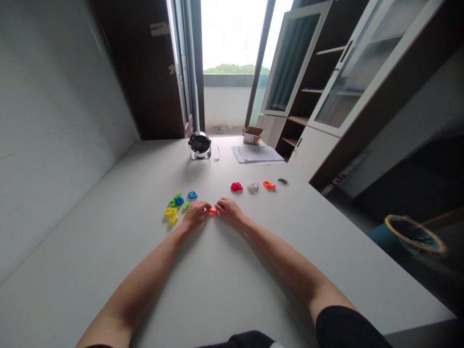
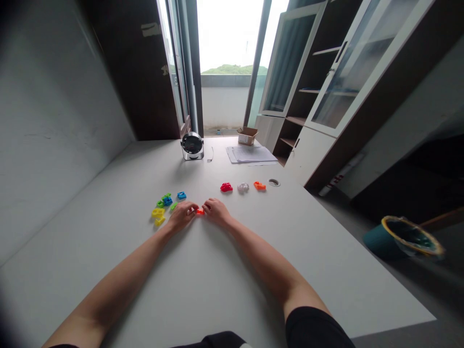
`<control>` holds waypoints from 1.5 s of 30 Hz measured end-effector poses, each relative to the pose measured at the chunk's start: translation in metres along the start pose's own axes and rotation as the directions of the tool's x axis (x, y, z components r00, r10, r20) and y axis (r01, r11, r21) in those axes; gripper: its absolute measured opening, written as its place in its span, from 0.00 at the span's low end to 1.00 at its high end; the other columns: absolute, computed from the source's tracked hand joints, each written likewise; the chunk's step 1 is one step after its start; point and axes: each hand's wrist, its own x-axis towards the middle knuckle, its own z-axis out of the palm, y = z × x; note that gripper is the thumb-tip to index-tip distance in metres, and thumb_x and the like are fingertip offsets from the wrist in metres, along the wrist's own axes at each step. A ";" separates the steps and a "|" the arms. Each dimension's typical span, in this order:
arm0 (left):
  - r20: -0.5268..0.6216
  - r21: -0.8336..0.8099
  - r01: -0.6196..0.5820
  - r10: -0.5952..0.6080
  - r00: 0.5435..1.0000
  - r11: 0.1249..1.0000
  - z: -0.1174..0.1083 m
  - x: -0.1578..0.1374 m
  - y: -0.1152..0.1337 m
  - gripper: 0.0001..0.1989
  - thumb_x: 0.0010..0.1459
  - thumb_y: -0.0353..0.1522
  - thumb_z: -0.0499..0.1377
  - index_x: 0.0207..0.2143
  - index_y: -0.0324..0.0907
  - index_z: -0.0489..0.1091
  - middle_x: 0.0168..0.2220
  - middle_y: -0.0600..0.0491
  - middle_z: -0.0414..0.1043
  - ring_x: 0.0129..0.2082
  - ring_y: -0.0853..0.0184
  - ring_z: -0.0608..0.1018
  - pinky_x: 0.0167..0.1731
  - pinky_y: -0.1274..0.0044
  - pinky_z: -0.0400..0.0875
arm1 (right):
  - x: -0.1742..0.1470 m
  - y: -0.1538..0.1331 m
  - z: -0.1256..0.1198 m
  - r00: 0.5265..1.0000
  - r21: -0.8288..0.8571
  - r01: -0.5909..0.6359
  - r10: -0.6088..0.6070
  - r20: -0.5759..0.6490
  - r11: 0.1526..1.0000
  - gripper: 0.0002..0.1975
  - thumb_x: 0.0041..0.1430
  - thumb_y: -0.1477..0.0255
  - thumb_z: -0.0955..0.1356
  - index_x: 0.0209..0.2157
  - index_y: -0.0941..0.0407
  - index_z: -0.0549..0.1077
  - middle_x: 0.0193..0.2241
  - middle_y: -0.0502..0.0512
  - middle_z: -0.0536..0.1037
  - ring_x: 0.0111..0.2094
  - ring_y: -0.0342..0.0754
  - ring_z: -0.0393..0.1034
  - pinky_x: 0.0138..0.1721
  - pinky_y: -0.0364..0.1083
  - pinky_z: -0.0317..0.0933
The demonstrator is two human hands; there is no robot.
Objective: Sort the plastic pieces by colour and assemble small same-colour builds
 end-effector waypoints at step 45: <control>-0.079 0.015 0.022 -0.021 0.997 1.000 0.000 -0.002 0.002 0.10 0.64 0.30 0.55 0.44 0.44 0.74 0.42 0.51 0.77 0.43 0.62 0.77 0.48 0.69 0.68 | -0.001 -0.009 -0.005 0.999 0.161 -0.042 0.044 -0.014 0.986 0.06 0.64 0.67 0.69 0.35 0.54 0.76 0.30 0.49 0.78 0.32 0.44 0.67 0.36 0.42 0.58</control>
